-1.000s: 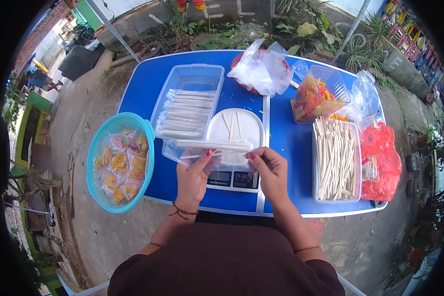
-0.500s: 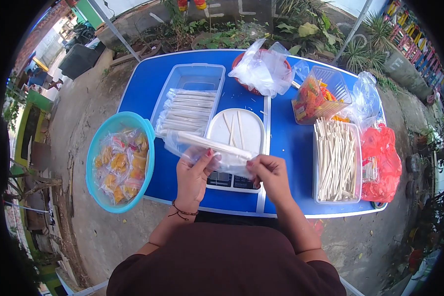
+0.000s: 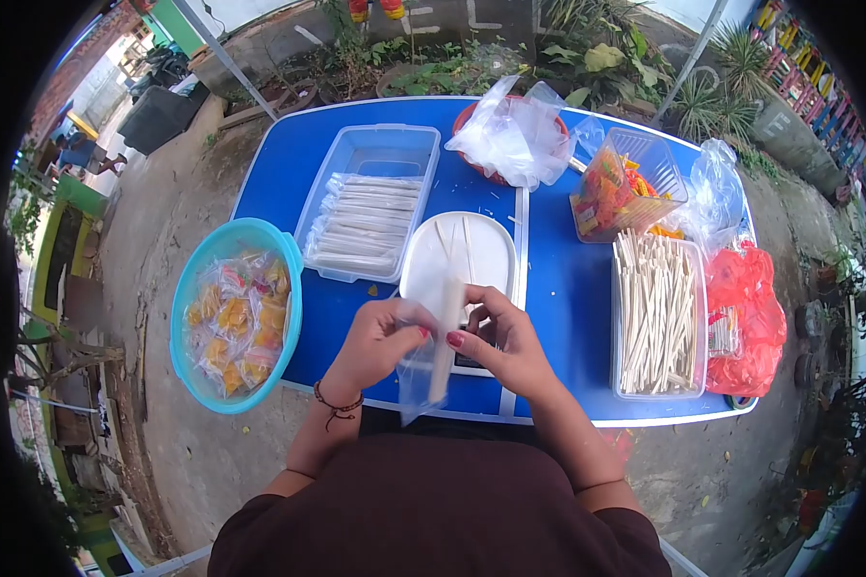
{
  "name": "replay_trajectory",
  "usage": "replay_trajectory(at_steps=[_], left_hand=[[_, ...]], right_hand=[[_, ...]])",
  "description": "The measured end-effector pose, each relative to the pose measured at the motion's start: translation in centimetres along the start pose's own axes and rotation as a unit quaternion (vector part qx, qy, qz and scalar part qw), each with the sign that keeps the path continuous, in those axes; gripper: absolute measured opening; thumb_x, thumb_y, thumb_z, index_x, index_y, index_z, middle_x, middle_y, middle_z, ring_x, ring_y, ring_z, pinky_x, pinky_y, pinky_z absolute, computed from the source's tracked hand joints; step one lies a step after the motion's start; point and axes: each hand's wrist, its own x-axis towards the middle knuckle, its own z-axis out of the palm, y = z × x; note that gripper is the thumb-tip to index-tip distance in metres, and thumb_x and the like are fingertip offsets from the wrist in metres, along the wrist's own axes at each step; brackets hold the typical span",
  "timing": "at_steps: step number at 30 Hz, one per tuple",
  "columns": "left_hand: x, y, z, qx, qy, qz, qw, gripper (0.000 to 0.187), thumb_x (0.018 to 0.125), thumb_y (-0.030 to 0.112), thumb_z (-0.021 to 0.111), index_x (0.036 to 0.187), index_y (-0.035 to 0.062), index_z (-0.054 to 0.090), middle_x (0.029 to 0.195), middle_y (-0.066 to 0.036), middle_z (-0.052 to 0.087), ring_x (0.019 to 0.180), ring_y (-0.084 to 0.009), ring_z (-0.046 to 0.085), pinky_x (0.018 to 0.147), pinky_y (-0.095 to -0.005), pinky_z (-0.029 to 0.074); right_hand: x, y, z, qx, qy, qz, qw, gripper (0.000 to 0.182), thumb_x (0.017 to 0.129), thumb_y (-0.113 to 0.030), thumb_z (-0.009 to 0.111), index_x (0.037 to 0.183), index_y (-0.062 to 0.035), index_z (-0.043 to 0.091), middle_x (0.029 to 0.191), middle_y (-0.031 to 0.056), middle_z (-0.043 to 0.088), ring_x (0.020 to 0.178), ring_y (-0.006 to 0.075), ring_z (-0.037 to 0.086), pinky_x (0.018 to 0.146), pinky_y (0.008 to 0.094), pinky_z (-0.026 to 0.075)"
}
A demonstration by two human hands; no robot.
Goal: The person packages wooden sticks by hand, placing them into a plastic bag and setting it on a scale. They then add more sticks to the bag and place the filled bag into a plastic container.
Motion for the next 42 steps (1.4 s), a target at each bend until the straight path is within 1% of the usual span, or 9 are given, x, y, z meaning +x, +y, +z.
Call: replay_trajectory(at_steps=[2,5,7,12,19,29,35,39,42], left_hand=[[0.0,0.1,0.0,0.051,-0.062,-0.015,0.997,0.018,0.083,0.003,0.065,0.099,-0.0037,0.068,0.088,-0.006,0.069,0.08,-0.0079,0.063,0.071,-0.0235,0.05],[-0.2,0.6,1.1,0.066,-0.057,0.032,0.996,0.023,0.083,0.007,0.072,0.102,-0.0053,0.066,0.087,-0.008,0.07,0.082,-0.009,0.065,0.074,-0.0242,0.052],[-0.5,0.7,1.2,0.026,-0.049,-0.014,0.998,0.025,0.084,0.009,0.073,0.103,-0.0057,0.066,0.088,-0.009,0.071,0.084,-0.0098,0.066,0.076,-0.0247,0.052],[-0.9,0.6,0.5,0.005,-0.07,-0.019,0.997,0.019,0.087,0.006,0.07,0.103,-0.0046,0.067,0.092,-0.012,0.071,0.086,-0.011,0.068,0.078,-0.0242,0.053],[-1.0,0.3,-0.1,-0.088,-0.003,0.0,0.996,0.015,0.086,0.006,0.071,0.097,-0.0028,0.069,0.088,-0.008,0.071,0.084,-0.011,0.066,0.077,-0.0233,0.053],[-1.4,0.3,-0.1,-0.152,0.075,0.031,0.985,0.015,0.084,0.004,0.074,0.096,-0.0037,0.07,0.087,-0.009,0.071,0.08,-0.0111,0.067,0.075,-0.0239,0.054],[-1.2,1.8,0.6,0.064,-0.038,0.215,0.974,0.034,0.08,0.012,0.079,0.108,-0.0038,0.066,0.088,-0.009,0.07,0.085,-0.0155,0.068,0.08,-0.0272,0.052],[-1.2,1.7,2.3,0.101,-0.101,0.115,0.983,0.043,0.082,0.024,0.076,0.115,0.0003,0.064,0.094,-0.018,0.069,0.086,-0.0271,0.069,0.079,-0.0322,0.051],[-1.5,0.9,2.2,0.111,-0.101,0.065,0.987,0.037,0.083,0.029,0.076,0.105,0.0008,0.069,0.083,-0.017,0.069,0.072,-0.0246,0.068,0.068,-0.0326,0.05]], right_hand=[[0.0,-0.1,0.2,0.057,0.035,0.004,0.998,0.029,0.085,-0.009,0.07,0.112,-0.0022,0.061,0.102,0.0055,0.065,0.077,0.0087,0.059,0.066,0.0228,0.048],[0.0,-0.7,0.1,0.102,0.122,-0.01,0.987,0.017,0.085,-0.005,0.069,0.101,-0.0016,0.064,0.091,0.003,0.066,0.071,0.0072,0.058,0.061,0.0224,0.047],[0.1,-0.4,-1.1,0.113,0.163,-0.048,0.979,0.015,0.084,-0.002,0.069,0.098,-0.0009,0.064,0.086,0.0019,0.065,0.07,0.0075,0.059,0.06,0.0231,0.047],[0.7,-3.4,-1.5,0.042,0.244,-0.156,0.956,0.015,0.086,-0.002,0.067,0.1,0.0,0.063,0.083,0.0027,0.064,0.075,0.0082,0.059,0.074,0.0203,0.044],[0.5,-2.9,-4.0,0.119,0.253,-0.193,0.941,0.01,0.092,-0.011,0.065,0.096,-0.0031,0.06,0.082,0.002,0.061,0.073,0.0089,0.058,0.07,0.0228,0.047],[0.2,-3.2,-3.9,0.037,0.301,-0.272,0.913,0.014,0.098,-0.016,0.059,0.095,-0.0026,0.057,0.077,0.0044,0.062,0.071,0.0097,0.058,0.066,0.0218,0.046],[-0.9,-4.3,-1.4,-0.073,0.174,-0.289,0.938,0.014,0.101,-0.015,0.051,0.094,-0.0024,0.053,0.074,0.0057,0.063,0.064,0.0109,0.059,0.062,0.0221,0.046],[-0.7,-4.0,0.0,-0.197,0.087,-0.318,0.923,0.008,0.094,-0.006,0.06,0.09,0.0012,0.058,0.072,0.0079,0.063,0.066,0.0124,0.061,0.061,0.025,0.049],[-0.3,-6.1,-0.4,-0.346,0.077,-0.364,0.861,0.002,0.087,-0.001,0.066,0.086,-0.0011,0.065,0.075,0.0078,0.064,0.065,0.0127,0.059,0.058,0.0251,0.046]])
